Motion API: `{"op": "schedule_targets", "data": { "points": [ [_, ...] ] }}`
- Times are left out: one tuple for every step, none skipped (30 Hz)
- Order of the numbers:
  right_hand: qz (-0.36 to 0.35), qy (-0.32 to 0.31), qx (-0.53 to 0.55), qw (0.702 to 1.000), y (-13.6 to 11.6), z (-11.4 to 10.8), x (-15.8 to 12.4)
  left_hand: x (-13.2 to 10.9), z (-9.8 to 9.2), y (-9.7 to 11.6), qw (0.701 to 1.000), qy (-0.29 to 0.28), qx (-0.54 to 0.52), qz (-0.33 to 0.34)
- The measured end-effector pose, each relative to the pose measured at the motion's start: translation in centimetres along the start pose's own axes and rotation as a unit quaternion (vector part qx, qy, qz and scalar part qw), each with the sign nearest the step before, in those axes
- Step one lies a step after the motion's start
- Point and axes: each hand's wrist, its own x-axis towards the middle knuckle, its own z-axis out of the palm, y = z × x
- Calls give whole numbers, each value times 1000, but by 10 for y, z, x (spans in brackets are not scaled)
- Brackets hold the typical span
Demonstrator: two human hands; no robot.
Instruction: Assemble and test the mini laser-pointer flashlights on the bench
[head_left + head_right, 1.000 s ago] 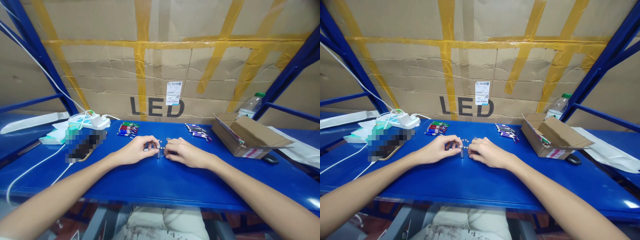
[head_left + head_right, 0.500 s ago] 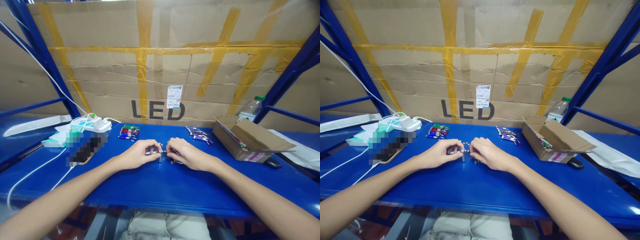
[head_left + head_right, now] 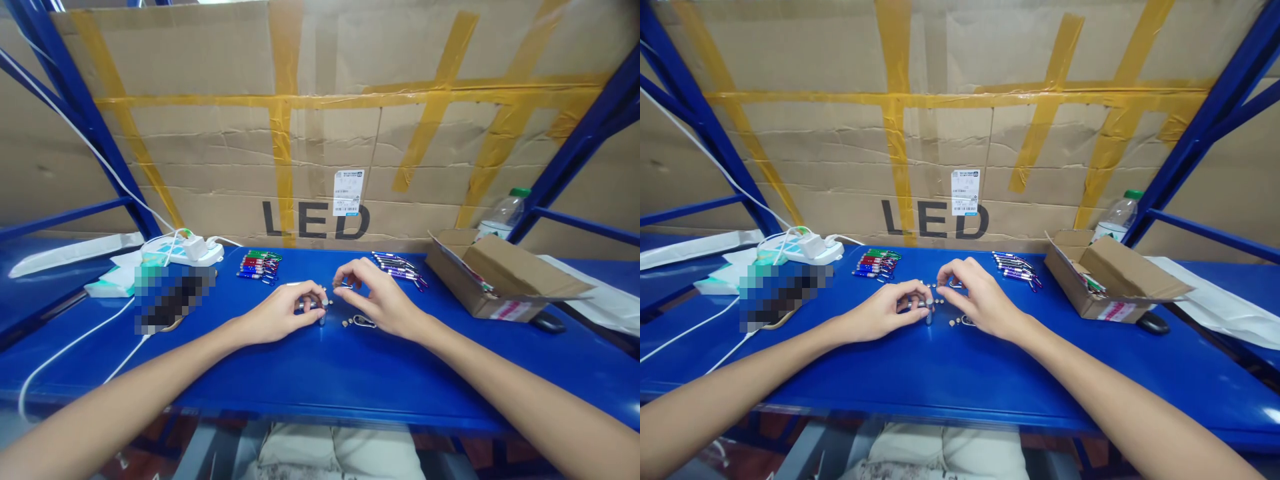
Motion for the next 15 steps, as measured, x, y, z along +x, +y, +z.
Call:
{"op": "schedule_targets", "data": {
  "points": [
    [0,-5,6,1000,-1,0,0,0,0,-1,1000,0,-1,3],
    [2,-9,14,1000,-3,0,0,1,0,-2,1000,-1,-2,5],
    [7,-14,24,1000,-4,0,0,1,0,-3,1000,-2,0,8],
    [13,-18,36,999,-5,0,0,1,0,-4,1000,-2,2,11],
    [20,-22,49,998,-6,1,1,1,0,-5,1000,-2,6,13],
    [27,-25,61,997,-7,2,1,1,1,-5,1000,-2,11,14],
    [32,-29,74,996,-8,2,1,1,1,-5,1000,-2,16,15],
    [36,-33,85,995,-9,3,1,1,1,-5,1000,-3,21,14],
    [39,-37,97,994,-9,4,1,1,1,-5,1000,-4,25,13],
    [41,-40,108,992,-9,4,1,1,0,-5,1000,-7,27,11],
    [43,-43,117,991,-9,5,1,0,0,-5,999,-9,28,11],
    [44,-45,122,990,-9,5,1,0,0,-4,999,-11,29,11],
    [44,-46,124,990,-9,5,0,0,0,-4,999,-13,28,12],
    [45,-46,121,991,-10,6,0,0,0,-4,999,-15,26,13],
    [45,-45,116,991,-10,6,0,0,0,-4,1000,-15,23,14]
  ]
}}
